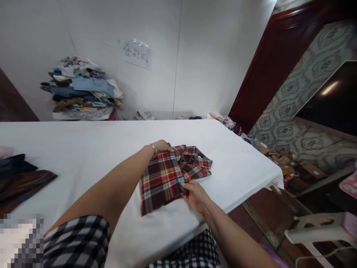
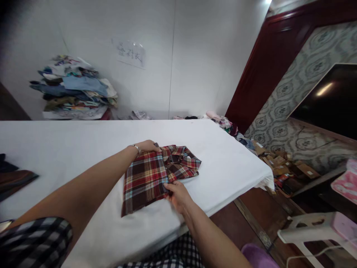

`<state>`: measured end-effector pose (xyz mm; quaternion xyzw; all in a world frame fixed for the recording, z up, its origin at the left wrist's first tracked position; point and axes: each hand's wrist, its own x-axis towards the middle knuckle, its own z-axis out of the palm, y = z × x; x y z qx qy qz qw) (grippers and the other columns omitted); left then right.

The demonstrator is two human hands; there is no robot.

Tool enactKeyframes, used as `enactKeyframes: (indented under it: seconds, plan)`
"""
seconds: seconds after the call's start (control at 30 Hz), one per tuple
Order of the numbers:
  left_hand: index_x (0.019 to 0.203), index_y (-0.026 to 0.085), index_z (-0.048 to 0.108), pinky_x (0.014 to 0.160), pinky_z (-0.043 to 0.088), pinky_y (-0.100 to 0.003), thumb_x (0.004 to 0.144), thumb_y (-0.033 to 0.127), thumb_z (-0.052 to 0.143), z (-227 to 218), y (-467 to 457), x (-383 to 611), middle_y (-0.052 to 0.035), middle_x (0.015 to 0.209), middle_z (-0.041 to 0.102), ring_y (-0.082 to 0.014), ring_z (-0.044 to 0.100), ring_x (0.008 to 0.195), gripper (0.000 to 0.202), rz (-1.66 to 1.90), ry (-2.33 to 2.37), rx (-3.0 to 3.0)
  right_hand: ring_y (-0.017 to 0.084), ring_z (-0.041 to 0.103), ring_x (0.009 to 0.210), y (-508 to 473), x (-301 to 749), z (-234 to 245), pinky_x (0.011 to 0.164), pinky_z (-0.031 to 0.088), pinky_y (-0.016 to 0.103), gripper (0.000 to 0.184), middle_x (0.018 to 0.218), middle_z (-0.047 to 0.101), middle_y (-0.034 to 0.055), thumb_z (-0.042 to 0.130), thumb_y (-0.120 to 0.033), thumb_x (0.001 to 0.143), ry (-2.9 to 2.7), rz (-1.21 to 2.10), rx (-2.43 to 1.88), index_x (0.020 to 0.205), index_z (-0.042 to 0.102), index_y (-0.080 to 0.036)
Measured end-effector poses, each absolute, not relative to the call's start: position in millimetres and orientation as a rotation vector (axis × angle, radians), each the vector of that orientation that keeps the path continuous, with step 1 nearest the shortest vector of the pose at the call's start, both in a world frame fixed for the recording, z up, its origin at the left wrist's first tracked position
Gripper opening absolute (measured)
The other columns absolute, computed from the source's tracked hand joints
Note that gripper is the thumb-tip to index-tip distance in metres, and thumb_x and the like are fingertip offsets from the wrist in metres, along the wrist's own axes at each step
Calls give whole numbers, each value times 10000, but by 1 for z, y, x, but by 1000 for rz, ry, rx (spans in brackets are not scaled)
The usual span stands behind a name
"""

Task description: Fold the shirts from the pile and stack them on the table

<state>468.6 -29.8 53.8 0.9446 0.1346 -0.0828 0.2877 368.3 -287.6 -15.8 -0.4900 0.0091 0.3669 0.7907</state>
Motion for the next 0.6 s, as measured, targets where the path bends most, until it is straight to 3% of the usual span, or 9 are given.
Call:
enactKeyframes:
  seconds: [0.17, 0.4, 0.5, 0.6]
  plan:
    - [754, 185, 719, 700, 524, -335, 585, 507, 751, 109, -7, 447, -99, 863, 754, -260, 687, 802, 365, -144, 349, 2198, 191, 658, 743, -283, 397, 16, 797, 499, 337, 283, 777, 739, 30, 805, -271, 545, -221, 587, -1233, 800, 740, -166]
    - [818, 171, 649, 768, 514, -290, 507, 237, 823, 189, 13, 384, -14, 787, 687, -147, 627, 736, 363, 537, 77, 1668, 223, 633, 900, -275, 468, 100, 885, 481, 385, 245, 881, 732, -1, 685, -289, 662, -663, 19, -1494, 872, 745, -180]
    - [808, 194, 611, 792, 505, -296, 529, 263, 805, 167, 10, 331, 11, 773, 661, -161, 614, 766, 346, 667, 102, 1824, 236, 633, 935, -281, 466, 89, 900, 479, 388, 223, 919, 732, 14, 651, -291, 730, -829, -110, -1598, 890, 751, -171]
    - [810, 207, 626, 837, 491, -324, 619, 329, 736, 101, -6, 271, -6, 839, 683, -198, 615, 836, 251, 587, 185, 2108, 238, 651, 943, -294, 442, 42, 893, 492, 382, 208, 980, 738, 27, 602, -275, 804, -1002, -44, -1693, 916, 763, -207]
